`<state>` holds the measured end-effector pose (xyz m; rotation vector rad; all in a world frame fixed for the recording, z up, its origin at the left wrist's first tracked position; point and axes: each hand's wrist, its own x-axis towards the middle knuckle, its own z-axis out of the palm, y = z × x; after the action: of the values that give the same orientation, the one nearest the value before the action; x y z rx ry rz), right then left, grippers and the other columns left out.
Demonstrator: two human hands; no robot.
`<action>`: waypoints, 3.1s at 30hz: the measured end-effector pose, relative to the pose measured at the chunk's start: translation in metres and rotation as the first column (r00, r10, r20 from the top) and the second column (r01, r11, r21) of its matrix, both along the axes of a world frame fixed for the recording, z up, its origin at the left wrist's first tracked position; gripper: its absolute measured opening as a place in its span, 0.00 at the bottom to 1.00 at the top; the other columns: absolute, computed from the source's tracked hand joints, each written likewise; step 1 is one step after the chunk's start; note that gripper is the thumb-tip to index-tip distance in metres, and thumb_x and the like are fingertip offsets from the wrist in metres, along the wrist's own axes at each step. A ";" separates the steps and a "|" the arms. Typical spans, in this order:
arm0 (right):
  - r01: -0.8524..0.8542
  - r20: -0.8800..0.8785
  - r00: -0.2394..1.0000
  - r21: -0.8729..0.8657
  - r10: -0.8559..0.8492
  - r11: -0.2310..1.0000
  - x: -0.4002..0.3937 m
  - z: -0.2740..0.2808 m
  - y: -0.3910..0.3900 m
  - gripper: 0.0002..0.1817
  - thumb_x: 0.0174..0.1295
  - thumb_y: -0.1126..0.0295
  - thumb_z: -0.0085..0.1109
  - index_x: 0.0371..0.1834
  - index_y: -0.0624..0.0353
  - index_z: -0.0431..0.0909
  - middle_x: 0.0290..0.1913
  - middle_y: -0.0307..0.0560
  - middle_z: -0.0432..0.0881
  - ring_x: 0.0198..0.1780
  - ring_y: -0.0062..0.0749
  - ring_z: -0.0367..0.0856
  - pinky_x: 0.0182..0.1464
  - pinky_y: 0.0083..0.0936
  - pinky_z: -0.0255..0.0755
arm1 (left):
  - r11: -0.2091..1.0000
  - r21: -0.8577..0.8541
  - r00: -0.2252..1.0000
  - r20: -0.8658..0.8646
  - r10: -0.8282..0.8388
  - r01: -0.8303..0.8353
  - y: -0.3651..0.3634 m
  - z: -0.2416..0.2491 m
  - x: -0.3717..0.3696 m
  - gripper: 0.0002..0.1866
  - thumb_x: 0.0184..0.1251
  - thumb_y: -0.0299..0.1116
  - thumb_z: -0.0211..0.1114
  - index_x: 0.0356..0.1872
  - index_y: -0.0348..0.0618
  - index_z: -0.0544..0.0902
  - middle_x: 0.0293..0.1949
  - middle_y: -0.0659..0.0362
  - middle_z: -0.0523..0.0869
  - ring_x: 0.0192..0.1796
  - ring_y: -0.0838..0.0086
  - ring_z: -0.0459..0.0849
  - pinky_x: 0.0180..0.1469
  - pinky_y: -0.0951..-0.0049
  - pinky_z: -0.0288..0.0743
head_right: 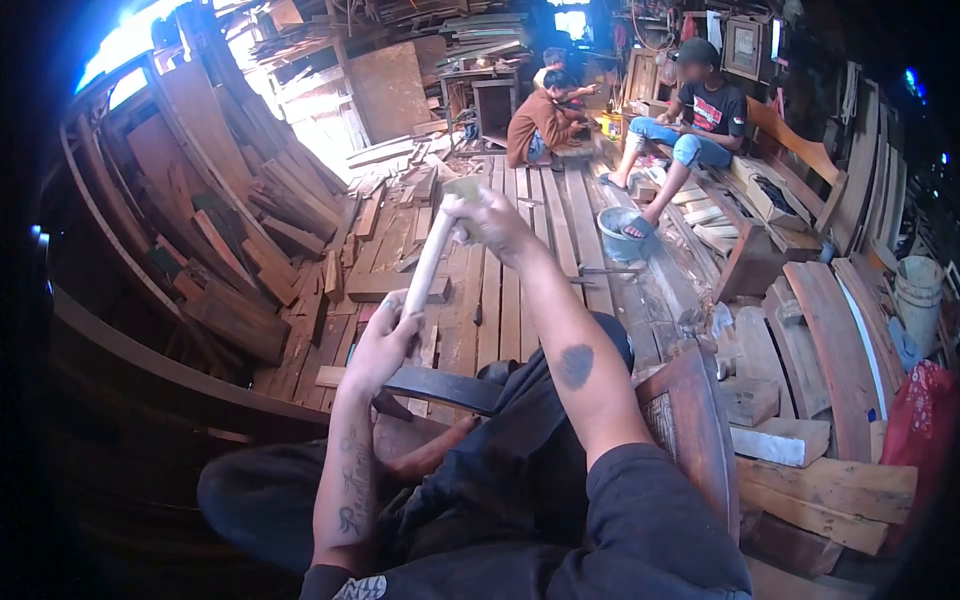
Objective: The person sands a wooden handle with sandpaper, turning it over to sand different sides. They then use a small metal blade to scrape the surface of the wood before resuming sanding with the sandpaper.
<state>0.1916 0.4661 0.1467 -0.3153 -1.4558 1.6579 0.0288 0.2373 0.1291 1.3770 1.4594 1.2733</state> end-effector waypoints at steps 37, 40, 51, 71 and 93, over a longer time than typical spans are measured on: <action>0.018 0.592 0.787 0.257 -0.172 0.966 -0.026 -0.076 -0.038 0.23 0.75 0.50 0.73 0.58 0.59 0.87 0.38 0.36 0.88 0.32 0.19 0.81 0.37 0.24 0.79 | 0.998 -0.034 0.955 -0.291 -0.052 0.044 -0.009 -0.082 -0.075 0.19 0.87 0.43 0.67 0.51 0.32 0.82 0.32 0.59 0.77 0.37 0.73 0.76 0.44 0.65 0.75; 0.116 0.645 0.642 0.452 -0.414 0.884 -0.020 -0.110 -0.034 0.24 0.79 0.52 0.67 0.63 0.61 0.83 0.52 0.58 0.92 0.54 0.45 0.92 0.60 0.41 0.82 | 0.998 -0.039 0.917 -0.394 -0.066 0.056 0.014 -0.124 -0.095 0.21 0.85 0.44 0.69 0.55 0.32 0.83 0.38 0.50 0.85 0.43 0.66 0.85 0.52 0.61 0.79; 0.236 0.636 0.325 0.662 -0.700 0.712 -0.061 -0.160 -0.168 0.10 0.80 0.66 0.56 0.54 0.59 0.83 0.50 0.59 0.87 0.53 0.64 0.85 0.56 0.55 0.78 | 0.977 -0.214 0.882 -0.458 -0.110 0.011 0.058 -0.163 -0.106 0.25 0.81 0.56 0.68 0.51 0.40 0.81 0.40 0.37 0.91 0.47 0.35 0.90 0.49 0.39 0.82; 0.158 0.682 0.458 0.569 -0.570 0.807 -0.060 -0.161 -0.154 0.10 0.80 0.67 0.58 0.55 0.60 0.84 0.49 0.59 0.92 0.55 0.64 0.90 0.62 0.58 0.79 | 0.983 -0.109 0.989 -0.022 0.144 -0.145 0.055 -0.167 -0.109 0.21 0.84 0.49 0.67 0.55 0.37 0.86 0.27 0.51 0.88 0.31 0.65 0.90 0.38 0.59 0.81; 0.249 0.566 0.585 0.556 -0.581 0.793 -0.021 -0.127 -0.197 0.21 0.75 0.64 0.72 0.66 0.58 0.79 0.57 0.60 0.89 0.60 0.56 0.90 0.61 0.44 0.82 | 0.938 -0.189 0.925 0.305 -0.226 0.291 -0.072 -0.168 -0.059 0.35 0.93 0.40 0.57 0.92 0.43 0.58 0.43 0.66 0.84 0.39 0.83 0.78 0.42 0.79 0.75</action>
<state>0.1708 0.2688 0.0202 -1.0780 -2.0538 0.7715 -0.0305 0.1655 -0.0392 1.1399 1.1463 1.0416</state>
